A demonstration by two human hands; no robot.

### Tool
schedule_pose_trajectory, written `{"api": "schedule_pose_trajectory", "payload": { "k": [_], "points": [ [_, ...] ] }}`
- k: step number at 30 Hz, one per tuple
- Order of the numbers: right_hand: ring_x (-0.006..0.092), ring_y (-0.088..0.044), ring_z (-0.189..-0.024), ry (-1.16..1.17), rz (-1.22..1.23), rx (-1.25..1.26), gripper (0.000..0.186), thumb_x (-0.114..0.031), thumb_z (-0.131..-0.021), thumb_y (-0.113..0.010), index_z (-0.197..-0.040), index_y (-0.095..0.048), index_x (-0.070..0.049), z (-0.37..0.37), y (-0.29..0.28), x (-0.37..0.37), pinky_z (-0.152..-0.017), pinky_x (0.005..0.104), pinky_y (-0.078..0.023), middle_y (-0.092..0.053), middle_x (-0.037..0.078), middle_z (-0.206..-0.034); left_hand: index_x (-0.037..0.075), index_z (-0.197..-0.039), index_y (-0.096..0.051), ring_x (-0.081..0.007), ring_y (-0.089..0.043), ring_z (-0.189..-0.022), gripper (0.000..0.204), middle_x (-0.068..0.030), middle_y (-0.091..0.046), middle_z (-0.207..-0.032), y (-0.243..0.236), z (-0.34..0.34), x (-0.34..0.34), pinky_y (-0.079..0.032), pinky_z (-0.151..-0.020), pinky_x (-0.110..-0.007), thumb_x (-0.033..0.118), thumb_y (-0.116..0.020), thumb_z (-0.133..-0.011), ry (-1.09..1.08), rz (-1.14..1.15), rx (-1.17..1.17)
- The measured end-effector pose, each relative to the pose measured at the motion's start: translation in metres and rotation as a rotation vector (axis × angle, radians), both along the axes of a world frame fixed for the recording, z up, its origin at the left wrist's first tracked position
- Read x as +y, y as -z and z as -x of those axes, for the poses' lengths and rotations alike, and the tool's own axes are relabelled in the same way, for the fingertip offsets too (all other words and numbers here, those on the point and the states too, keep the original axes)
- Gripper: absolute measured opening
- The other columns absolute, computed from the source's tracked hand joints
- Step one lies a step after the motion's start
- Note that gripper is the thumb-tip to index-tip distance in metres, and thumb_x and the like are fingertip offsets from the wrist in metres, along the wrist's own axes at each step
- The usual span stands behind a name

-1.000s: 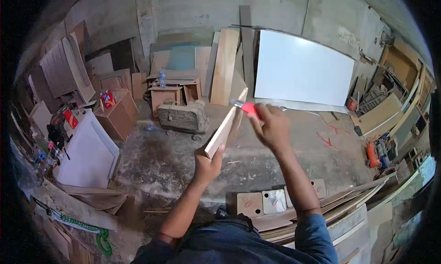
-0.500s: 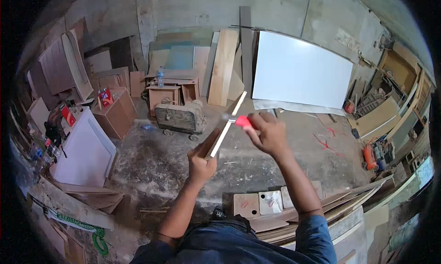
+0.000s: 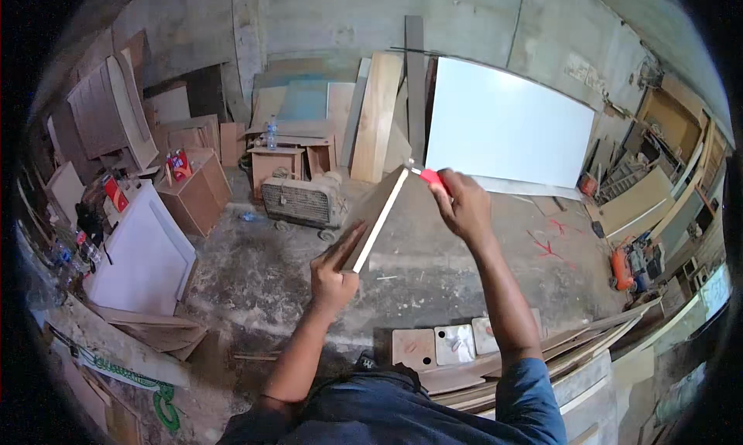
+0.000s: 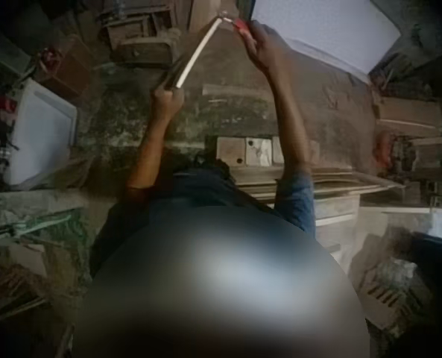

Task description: Trim or scrape the edges of a plywood board using a utility knife.

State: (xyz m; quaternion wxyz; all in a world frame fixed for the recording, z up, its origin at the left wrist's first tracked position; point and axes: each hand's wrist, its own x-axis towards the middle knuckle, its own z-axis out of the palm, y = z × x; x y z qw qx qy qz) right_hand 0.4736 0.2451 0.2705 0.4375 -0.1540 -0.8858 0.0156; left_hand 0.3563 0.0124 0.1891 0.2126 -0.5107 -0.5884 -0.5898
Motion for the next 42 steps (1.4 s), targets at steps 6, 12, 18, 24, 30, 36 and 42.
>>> {"api": "schedule_pose_trajectory", "payload": {
  "k": [6, 12, 18, 24, 30, 36, 42],
  "points": [
    [0.0334, -0.062, -0.073, -0.127, -0.079, 0.031, 0.03, -0.043, -0.093, -0.059, -0.097, -0.06, -0.013, 0.003, -0.003, -0.03, -0.059, 0.0456, -0.047, -0.062, 0.011, -0.077, 0.004, -0.13, -0.06, -0.0335, -0.067, -0.107, 0.047, -0.0169, -0.065, -0.124, 0.012, 0.005, -0.009, -0.054, -0.085, -0.038, -0.002, -0.053, -0.084, 0.013, 0.053, -0.016],
    [0.0369, -0.062, -0.074, 0.016, 0.035, 0.029, 0.033, -0.043, -0.096, -0.054, -0.098, -0.059, -0.01, -0.002, -0.002, -0.008, -0.06, 0.048, -0.046, -0.063, 0.014, -0.079, 0.001, -0.126, -0.063, -0.0285, -0.071, -0.099, 0.034, -0.017, -0.068, -0.119, 0.005, 0.003, -0.006, -0.055, -0.077, -0.034, 0.001, -0.06, -0.092, -0.013, -0.041, 0.049],
    [0.0378, -0.063, -0.077, 0.017, 0.188, 0.109, 0.031, -0.039, -0.097, -0.053, -0.099, -0.059, -0.009, -0.002, -0.005, -0.023, -0.061, 0.0484, -0.046, -0.064, 0.016, -0.081, 0.001, -0.122, -0.065, -0.0249, -0.072, -0.088, 0.031, -0.0164, -0.071, -0.108, -0.002, 0.0, -0.006, -0.053, -0.072, -0.031, 0.004, -0.062, -0.091, -0.044, -0.067, 0.071],
    [0.0364, -0.061, -0.075, -0.152, 0.014, 0.076, 0.026, -0.034, -0.093, -0.059, -0.097, -0.061, -0.009, -0.011, 0.002, -0.049, -0.061, 0.0451, -0.046, -0.062, 0.015, -0.081, 0.001, -0.117, -0.068, -0.0161, -0.066, -0.072, 0.026, -0.0117, -0.071, -0.087, 0.004, 0.003, 0.0, -0.05, -0.063, -0.031, 0.01, -0.063, -0.093, -0.043, -0.062, -0.083],
    [0.0348, -0.061, -0.073, -0.174, -0.057, 0.008, 0.026, -0.035, -0.091, -0.062, -0.097, -0.062, -0.01, -0.008, 0.012, -0.046, -0.06, 0.0442, -0.046, -0.062, 0.013, -0.081, 0.002, -0.121, -0.064, -0.0237, -0.064, -0.088, 0.03, -0.013, -0.066, -0.1, 0.012, 0.002, -0.005, -0.051, -0.071, -0.034, 0.004, -0.061, -0.091, 0.027, 0.027, -0.2],
    [0.0326, -0.061, -0.074, -0.19, -0.07, -0.026, 0.027, -0.037, -0.088, -0.065, -0.097, -0.061, -0.013, -0.012, 0.016, -0.059, -0.059, 0.0434, -0.047, -0.059, 0.01, -0.081, -0.004, -0.108, -0.067, -0.0156, -0.066, -0.077, 0.022, -0.0093, -0.07, -0.085, 0.003, -0.002, 0.0, -0.051, -0.068, -0.032, 0.011, -0.065, -0.092, 0.032, -0.013, -0.27],
    [0.0334, -0.061, -0.073, -0.108, 0.016, 0.064, 0.03, -0.04, -0.089, -0.064, -0.095, -0.06, -0.011, 0.008, 0.023, -0.036, -0.06, 0.044, -0.048, -0.058, 0.013, -0.078, -0.007, -0.106, -0.066, -0.0137, -0.066, -0.085, 0.023, -0.009, -0.071, -0.093, 0.015, -0.005, 0.004, -0.051, -0.076, -0.029, 0.01, -0.067, -0.09, 0.117, -0.045, -0.54]
  ]
}}
